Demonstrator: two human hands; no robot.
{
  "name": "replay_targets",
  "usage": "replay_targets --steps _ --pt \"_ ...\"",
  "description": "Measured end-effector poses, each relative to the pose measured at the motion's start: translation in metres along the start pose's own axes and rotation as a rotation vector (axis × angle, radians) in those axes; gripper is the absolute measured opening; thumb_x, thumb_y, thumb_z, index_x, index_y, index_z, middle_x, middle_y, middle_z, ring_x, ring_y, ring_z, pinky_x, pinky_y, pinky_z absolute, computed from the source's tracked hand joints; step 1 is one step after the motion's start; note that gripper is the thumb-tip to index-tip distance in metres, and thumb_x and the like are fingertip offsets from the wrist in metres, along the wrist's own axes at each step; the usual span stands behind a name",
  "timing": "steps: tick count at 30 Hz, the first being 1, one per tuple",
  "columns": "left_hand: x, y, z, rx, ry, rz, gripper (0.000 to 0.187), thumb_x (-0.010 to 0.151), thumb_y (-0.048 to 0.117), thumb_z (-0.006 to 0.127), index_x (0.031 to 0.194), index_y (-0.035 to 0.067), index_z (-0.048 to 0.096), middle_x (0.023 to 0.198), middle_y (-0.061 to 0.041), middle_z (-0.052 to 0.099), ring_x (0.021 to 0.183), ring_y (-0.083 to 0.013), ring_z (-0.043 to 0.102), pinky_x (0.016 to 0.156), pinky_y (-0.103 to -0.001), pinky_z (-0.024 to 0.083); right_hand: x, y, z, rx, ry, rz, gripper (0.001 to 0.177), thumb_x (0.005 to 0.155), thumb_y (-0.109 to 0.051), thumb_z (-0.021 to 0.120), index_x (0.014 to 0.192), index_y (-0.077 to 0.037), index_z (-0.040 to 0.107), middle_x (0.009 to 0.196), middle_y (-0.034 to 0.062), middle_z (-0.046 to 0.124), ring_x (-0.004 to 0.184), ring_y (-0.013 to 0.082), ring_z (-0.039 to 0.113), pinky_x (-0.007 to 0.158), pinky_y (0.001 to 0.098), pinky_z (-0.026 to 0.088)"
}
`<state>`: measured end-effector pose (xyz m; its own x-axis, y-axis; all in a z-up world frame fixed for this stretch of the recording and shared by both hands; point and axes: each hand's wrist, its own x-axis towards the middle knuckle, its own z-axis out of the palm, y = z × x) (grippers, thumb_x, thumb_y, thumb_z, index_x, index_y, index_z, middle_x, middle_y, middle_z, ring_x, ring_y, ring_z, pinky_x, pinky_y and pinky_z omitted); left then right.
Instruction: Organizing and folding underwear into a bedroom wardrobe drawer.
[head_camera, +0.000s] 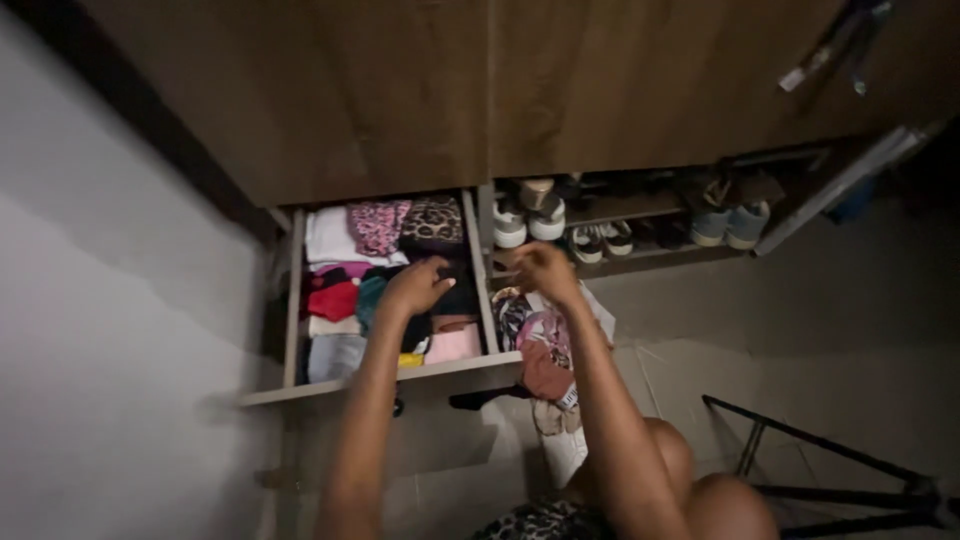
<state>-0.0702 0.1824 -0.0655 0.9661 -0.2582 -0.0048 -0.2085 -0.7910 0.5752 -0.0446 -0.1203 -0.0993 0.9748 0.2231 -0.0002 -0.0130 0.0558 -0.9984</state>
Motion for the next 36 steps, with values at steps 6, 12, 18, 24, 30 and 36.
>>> replay_targets --steps 6,12,18,24,30,36 --pt "-0.024 0.173 0.048 -0.34 0.274 0.234 0.05 0.091 0.028 0.071 0.136 0.01 0.056 0.128 -0.02 0.064 0.116 -0.0376 0.063 0.094 -0.048 0.052 -0.002 0.032 -0.061 0.206 0.367 0.022 0.009 0.101 -0.012 0.059 0.108 -0.008 0.062 0.088 0.0095 0.074 0.068 0.0189 0.072 0.054 0.0335 0.058" --pt "-0.004 0.229 0.172 -0.416 0.182 0.156 0.052 0.088 0.006 0.065 0.139 0.007 0.054 0.127 -0.025 0.061 0.116 -0.045 0.058 0.091 -0.051 0.05 -0.014 0.183 -0.116 0.119 0.524 -0.159 0.01 0.103 -0.011 0.061 0.105 -0.003 0.067 0.092 0.0063 0.072 0.072 0.0154 0.068 0.058 0.0298 0.055" --pt "0.057 0.098 0.401 -0.272 0.406 0.119 0.029 0.095 0.01 0.061 0.123 0.006 0.061 0.122 -0.023 0.064 0.116 -0.0438 0.058 0.1 -0.053 0.047 -0.059 0.183 -0.117 0.0 0.775 0.063 0.024 0.103 -0.02 0.055 0.096 -0.003 0.072 0.081 0.0059 0.072 0.064 0.0179 0.064 0.051 0.0326 0.05" --pt "0.002 0.105 0.356 -0.04 0.01 -0.231 0.029 0.095 0.024 0.059 0.123 0.021 0.069 0.119 -0.016 0.065 0.118 -0.0408 0.056 0.102 -0.052 0.044 -0.027 0.217 -0.187 -0.182 0.642 0.239 0.019 0.099 -0.02 0.064 0.095 -0.003 0.071 0.068 0.0072 0.065 0.055 0.0224 0.061 0.048 0.0348 0.047" --pt "0.015 0.111 0.373 0.033 -0.122 -0.197 0.029 0.079 0.027 0.073 0.106 0.017 0.074 0.137 -0.011 0.056 0.131 -0.0403 0.044 0.107 -0.056 0.036 0.01 0.173 -0.284 -0.641 0.343 -0.228 0.02 0.089 -0.016 0.065 0.102 -0.001 0.071 0.09 0.0173 0.071 0.08 0.0308 0.067 0.071 0.0422 0.053" --pt "0.052 0.075 0.479 0.192 -0.024 -0.058 0.039 0.082 0.028 0.068 0.12 0.024 0.073 0.152 -0.014 0.049 0.137 -0.0387 0.041 0.112 -0.059 0.034 -0.012 0.186 -0.29 -1.096 0.057 0.156 0.02 0.087 -0.021 0.07 0.099 -0.005 0.074 0.1 0.0226 0.072 0.09 0.0419 0.068 0.081 0.0482 0.053"
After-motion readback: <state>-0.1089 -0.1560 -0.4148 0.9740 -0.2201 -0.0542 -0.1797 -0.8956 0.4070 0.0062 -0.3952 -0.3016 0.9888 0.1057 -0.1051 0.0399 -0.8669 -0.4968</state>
